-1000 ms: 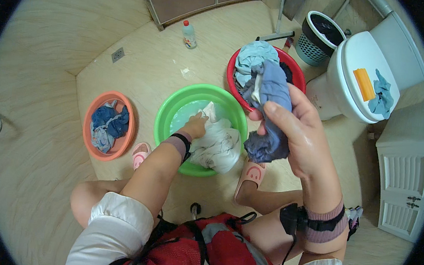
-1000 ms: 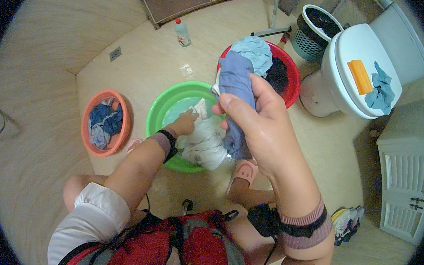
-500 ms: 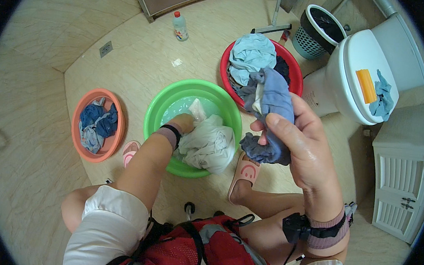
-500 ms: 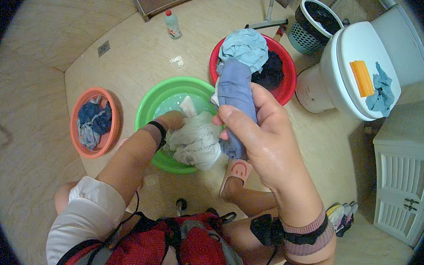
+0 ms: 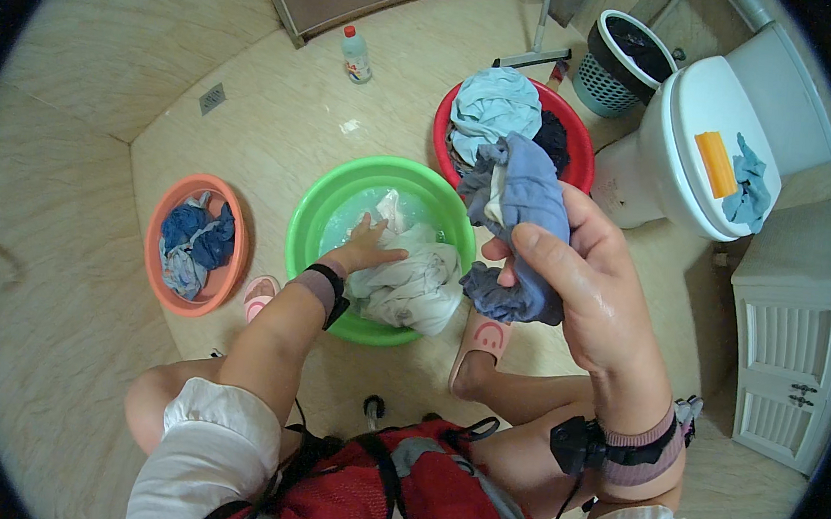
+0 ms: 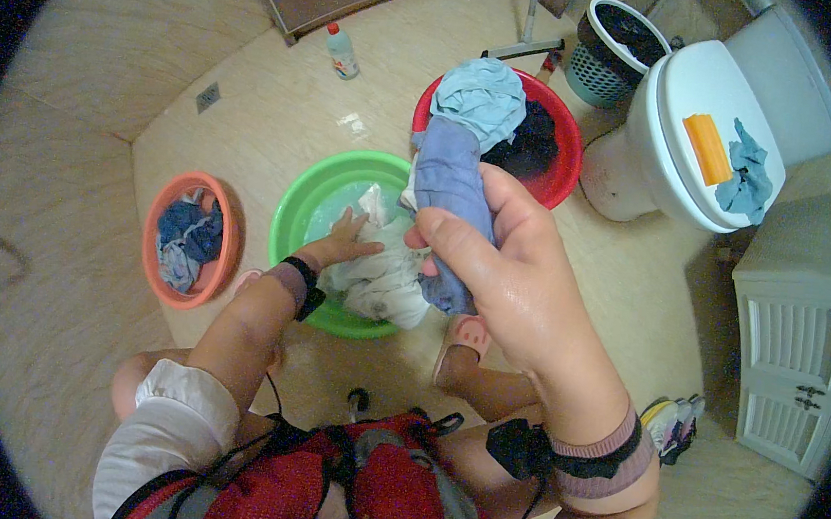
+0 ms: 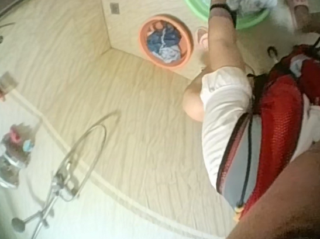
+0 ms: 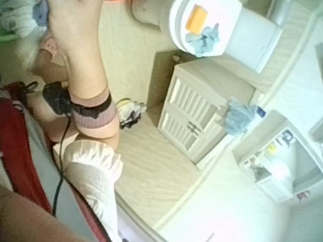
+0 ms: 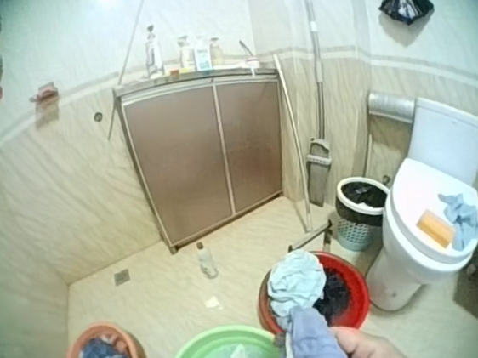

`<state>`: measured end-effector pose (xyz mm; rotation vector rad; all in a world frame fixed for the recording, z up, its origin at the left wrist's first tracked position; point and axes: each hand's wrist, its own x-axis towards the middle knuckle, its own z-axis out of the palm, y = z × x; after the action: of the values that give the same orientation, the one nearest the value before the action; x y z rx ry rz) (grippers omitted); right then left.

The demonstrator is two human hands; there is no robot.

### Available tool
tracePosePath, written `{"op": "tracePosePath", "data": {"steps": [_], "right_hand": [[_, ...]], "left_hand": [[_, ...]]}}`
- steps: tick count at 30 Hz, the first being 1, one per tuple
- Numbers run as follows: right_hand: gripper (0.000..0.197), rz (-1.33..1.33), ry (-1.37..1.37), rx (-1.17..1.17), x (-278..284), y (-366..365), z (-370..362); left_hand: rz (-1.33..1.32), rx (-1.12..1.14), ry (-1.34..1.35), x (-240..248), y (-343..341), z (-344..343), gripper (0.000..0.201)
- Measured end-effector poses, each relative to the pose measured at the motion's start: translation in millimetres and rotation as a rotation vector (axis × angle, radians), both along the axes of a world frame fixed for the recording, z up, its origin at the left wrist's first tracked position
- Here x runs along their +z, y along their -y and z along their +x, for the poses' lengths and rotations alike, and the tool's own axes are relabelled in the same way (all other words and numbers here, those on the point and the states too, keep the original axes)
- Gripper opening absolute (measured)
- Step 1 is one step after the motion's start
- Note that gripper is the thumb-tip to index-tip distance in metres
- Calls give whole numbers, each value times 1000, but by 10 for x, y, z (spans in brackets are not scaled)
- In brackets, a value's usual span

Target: The person is washing clothes in a basin by hand, scrubbing a blue item with soap and rinsing clothes in water.

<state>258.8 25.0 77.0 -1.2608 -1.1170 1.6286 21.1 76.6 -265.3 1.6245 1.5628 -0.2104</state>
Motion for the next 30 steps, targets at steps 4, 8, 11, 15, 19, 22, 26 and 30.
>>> {"op": "tracePosePath", "data": {"steps": [4, 8, 11, 15, 19, 22, 26, 30], "right_hand": [[36, -9, -27, 17, 17, -7, -23], [37, -5, -11, -1, -36, -28, 15], [36, -12, -23, -5, -54, -41, -3], [36, -9, 12, 24, -32, -88, -56], [36, -35, 21, -8, -80, -81, -8], [30, -37, -9, -12, -54, -39, -71], [24, -49, -67, -25, -19, -19, -179], [23, -26, 22, -44, -99, -23, 10]], "left_hand": [[12, -22, 99, -235, -43, 2, 111], [-173, -26, 412, -220, -90, 125, 104], [-257, 7, 476, -271, -97, 110, 99], [-104, -93, 434, -412, -168, 13, 92], [173, -199, 73, -44, -202, 309, 102], [260, -202, -28, -208, -189, 209, 105], [201, -195, 184, -580, -250, -152, 104], [-122, -183, 264, -174, -270, 246, 103]]}}
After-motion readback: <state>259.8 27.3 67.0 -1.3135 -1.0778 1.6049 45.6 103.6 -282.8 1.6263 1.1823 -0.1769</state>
